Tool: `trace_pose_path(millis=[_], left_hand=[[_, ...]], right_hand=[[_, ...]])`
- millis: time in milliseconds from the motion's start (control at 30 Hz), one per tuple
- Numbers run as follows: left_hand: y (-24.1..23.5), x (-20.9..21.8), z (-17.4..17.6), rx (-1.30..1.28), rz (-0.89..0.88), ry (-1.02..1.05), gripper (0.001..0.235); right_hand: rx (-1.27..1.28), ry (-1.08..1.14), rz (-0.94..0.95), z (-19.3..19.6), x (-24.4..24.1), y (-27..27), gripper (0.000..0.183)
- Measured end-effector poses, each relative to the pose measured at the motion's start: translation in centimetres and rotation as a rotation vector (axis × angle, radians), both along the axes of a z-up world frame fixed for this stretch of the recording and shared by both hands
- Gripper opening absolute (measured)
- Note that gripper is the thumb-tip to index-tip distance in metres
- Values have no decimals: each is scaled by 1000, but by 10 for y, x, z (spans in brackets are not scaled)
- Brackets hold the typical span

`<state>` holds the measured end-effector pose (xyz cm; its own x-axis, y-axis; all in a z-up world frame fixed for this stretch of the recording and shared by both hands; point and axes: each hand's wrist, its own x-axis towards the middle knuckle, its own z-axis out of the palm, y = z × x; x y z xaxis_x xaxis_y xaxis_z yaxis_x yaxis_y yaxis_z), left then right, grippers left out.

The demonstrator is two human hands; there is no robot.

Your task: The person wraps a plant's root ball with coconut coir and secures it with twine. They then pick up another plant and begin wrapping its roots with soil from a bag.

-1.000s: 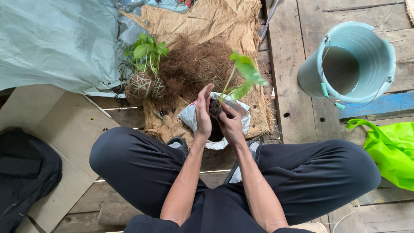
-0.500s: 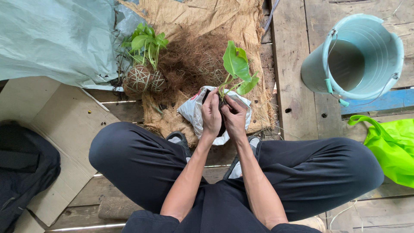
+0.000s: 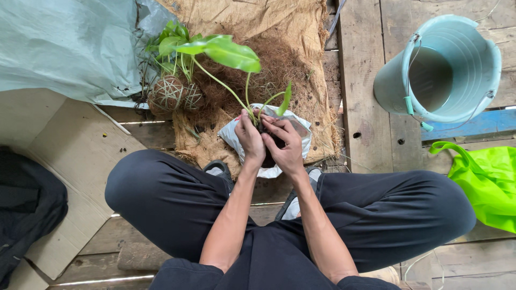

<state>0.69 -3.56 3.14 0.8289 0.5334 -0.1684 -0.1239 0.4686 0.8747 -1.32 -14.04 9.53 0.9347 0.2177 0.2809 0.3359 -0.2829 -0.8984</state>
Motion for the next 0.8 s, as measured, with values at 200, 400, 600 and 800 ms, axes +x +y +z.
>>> trace_pose_path(millis=[200,400,600,800], left_hand=[[13,1,3,-238,-123,-148,53],[8,-8,25,-288,-346,-232,48],[5,-8,35,-200,-416,-249,47],[5,-10,40,-105,-418,-235,48]], right_hand=[[202,114,-23,6,6,-12,23],[179,198,-20,16,25,-16,21],[201,545,191,27,44,-13,19],[258,581,168,28,45,-13,10]])
